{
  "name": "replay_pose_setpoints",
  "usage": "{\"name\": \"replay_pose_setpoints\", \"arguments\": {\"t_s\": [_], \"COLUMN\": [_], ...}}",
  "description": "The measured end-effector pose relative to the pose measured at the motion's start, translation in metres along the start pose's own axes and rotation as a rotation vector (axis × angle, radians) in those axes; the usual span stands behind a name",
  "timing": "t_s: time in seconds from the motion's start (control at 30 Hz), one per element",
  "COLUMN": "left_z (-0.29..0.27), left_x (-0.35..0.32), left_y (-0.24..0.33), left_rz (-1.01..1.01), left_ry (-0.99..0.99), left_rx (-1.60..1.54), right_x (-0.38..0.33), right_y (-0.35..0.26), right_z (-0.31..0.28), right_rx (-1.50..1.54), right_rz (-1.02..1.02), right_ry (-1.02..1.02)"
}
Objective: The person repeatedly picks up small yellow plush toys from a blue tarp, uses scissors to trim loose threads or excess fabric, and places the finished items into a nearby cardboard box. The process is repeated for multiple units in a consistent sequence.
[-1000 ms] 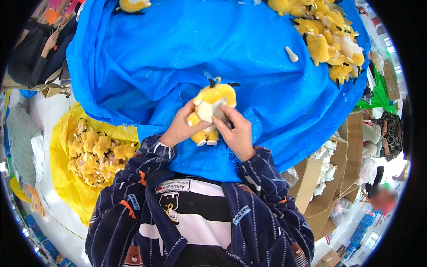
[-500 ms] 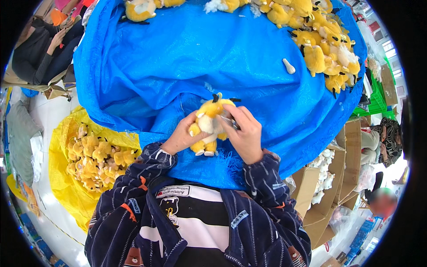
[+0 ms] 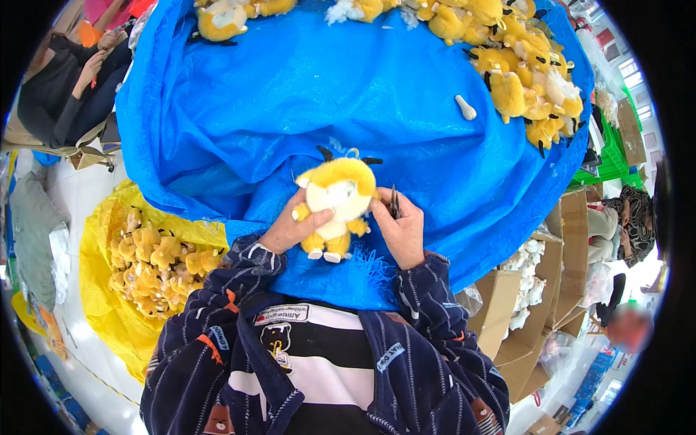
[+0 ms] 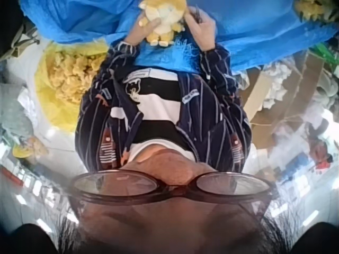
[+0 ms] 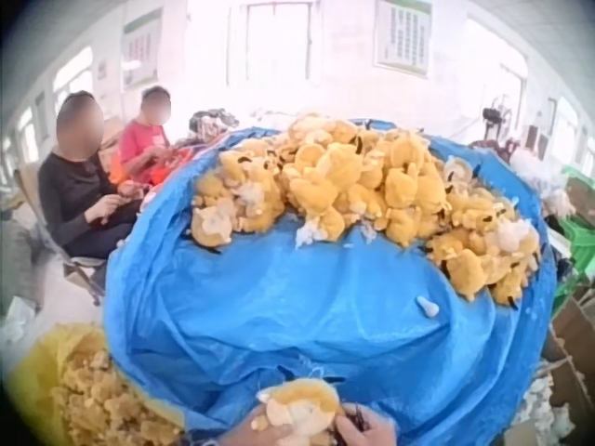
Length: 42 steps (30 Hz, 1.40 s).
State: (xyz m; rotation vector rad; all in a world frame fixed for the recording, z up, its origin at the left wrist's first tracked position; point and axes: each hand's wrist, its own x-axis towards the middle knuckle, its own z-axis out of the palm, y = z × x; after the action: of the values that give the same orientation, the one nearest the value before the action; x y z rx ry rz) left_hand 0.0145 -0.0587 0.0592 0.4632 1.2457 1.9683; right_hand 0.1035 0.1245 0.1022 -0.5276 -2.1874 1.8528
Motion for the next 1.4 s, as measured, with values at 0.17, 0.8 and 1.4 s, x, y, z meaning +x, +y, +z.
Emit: {"name": "replay_pose_setpoints", "arguments": {"t_s": [0.17, 0.8, 1.4], "left_z": [0.005, 0.015, -0.003], "left_x": [0.0, 0.003, 0.016], "left_y": [0.012, 0.009, 0.01], "left_rz": [-0.021, 0.31, 0.233], "left_ry": [0.192, 0.449, 0.331], "left_rx": [-0.263, 0.326, 1.196], "right_x": [0.009, -0.008, -0.018], "right_y": [0.014, -0.008, 0.013], "right_z": [-0.027, 0.034, 0.044], "right_rx": [-0.07, -0.385, -0.309], "right_rz": [0.164, -0.322, -0.269], "right_ry": [-0.556, -0.028, -0.106]}}
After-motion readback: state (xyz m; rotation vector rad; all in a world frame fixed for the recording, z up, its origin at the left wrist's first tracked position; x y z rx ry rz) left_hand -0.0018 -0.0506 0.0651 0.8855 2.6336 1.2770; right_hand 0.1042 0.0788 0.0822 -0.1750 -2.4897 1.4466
